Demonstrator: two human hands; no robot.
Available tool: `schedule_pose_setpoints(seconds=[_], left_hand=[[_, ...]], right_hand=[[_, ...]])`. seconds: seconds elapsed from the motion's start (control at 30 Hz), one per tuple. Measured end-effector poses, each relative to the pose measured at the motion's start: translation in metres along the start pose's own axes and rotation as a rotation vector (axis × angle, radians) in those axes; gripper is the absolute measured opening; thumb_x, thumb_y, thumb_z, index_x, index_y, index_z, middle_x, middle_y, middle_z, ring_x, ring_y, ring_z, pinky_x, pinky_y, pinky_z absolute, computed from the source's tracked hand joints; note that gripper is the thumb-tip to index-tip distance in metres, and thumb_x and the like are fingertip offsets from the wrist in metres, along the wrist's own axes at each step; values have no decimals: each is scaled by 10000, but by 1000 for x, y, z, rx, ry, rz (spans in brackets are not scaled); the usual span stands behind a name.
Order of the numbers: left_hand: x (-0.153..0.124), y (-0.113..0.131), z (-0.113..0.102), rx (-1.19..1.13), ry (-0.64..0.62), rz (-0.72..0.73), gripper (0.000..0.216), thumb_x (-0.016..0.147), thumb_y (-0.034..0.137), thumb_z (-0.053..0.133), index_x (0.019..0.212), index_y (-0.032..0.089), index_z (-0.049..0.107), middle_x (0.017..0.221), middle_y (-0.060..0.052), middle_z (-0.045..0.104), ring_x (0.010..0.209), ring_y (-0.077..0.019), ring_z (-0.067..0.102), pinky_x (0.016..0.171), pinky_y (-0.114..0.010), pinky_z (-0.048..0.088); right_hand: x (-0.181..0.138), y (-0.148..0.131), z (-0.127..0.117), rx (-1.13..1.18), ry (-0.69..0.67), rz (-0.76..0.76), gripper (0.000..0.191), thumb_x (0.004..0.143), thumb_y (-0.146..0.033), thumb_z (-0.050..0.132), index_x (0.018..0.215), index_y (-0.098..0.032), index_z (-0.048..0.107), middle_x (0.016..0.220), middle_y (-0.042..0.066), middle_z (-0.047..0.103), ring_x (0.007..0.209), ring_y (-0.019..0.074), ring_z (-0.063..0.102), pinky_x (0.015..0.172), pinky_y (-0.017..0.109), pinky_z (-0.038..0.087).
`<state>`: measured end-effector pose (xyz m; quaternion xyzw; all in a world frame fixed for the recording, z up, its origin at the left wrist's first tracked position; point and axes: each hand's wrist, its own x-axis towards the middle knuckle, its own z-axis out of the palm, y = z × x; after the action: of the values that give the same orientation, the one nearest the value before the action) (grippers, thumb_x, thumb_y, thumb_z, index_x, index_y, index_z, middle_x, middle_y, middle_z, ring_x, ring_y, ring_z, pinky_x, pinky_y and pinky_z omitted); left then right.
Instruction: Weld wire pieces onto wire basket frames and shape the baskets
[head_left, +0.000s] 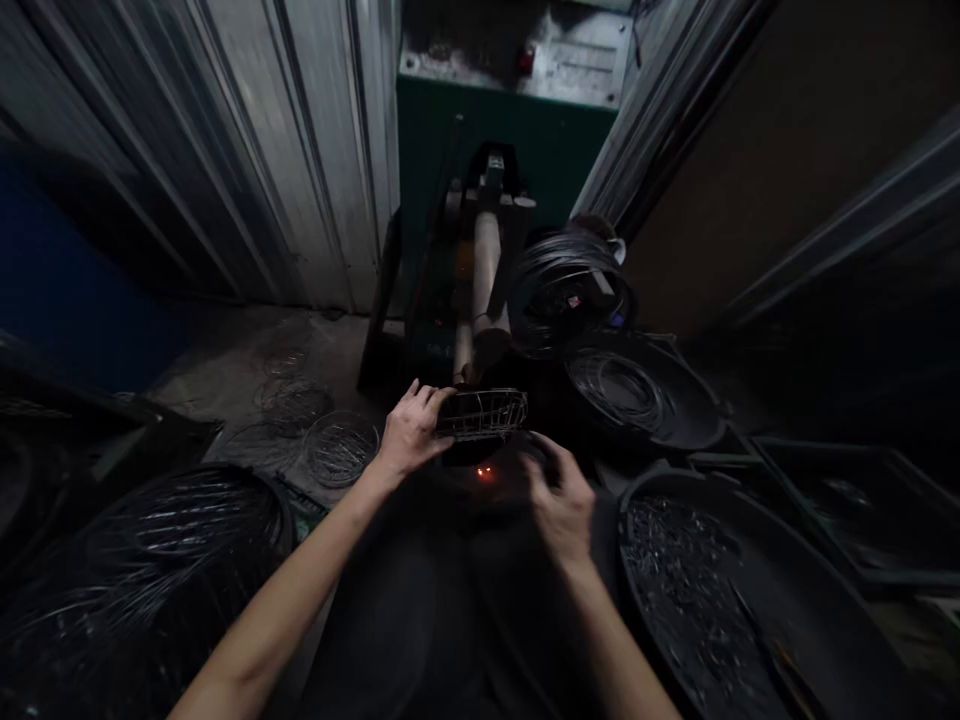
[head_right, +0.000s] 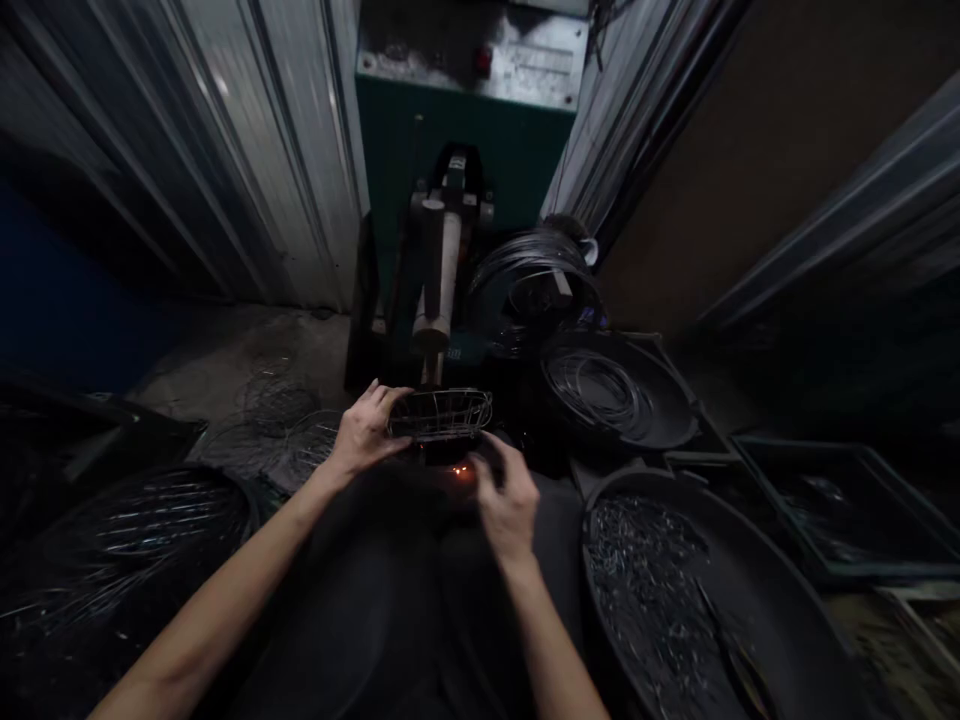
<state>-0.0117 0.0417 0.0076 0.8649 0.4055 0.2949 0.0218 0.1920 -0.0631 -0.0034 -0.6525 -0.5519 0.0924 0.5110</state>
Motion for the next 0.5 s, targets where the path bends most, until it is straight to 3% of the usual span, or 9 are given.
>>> schedule_pose_setpoints(seconds=[0.07,0.13,0.2,0.27,0.37,0.5], left_hand=[[-7,12,-5,-21,-53,-3,600,662,233,683,1217,171,461,1027,-41,591,995,-201,591,1111,-416,333],[-12,24,-6,-38,-136,15,595,664,249,673,1219,172,469,1026,-38,598,975,-195,598,1127,-416,301],[-13,35,-3,-34,-247,43,602,663,277,672,1223,167,479,1022,-45,608,966,-206,603,1132,-432,280],[-14,43,4,-27,-350,61,617,669,307,672,1236,159,479,1028,-58,615,972,-222,605,1129,-457,266],[-19,50,13,-53,-409,45,640,714,316,647,1297,167,428,1137,-84,585,1088,-245,563,1134,-514,201],[-35,50,17,-106,-417,-40,727,782,332,608,1408,222,255,1364,-109,421,1336,-299,317,1095,-624,140]], right_hand=[[-18,31,-52,-190,69,75,321,826,-404,547,1036,-182,646,1028,86,676,939,214,627,861,336,474],[-35,71,-105,-428,96,257,350,821,-425,526,1006,-159,660,984,114,685,908,249,637,840,363,474],[-54,113,-149,-695,-11,516,376,827,-408,495,1034,-136,652,983,155,682,910,287,637,823,393,471],[-74,147,-178,-856,-216,738,409,825,-422,487,1076,-136,638,986,175,681,907,306,641,798,410,476],[-97,178,-190,-863,-411,866,424,766,-465,561,1051,-164,650,921,142,699,844,282,661,760,381,492],[-109,190,-176,-782,-510,847,377,718,-453,609,956,-169,680,841,119,707,782,253,672,730,334,501]])
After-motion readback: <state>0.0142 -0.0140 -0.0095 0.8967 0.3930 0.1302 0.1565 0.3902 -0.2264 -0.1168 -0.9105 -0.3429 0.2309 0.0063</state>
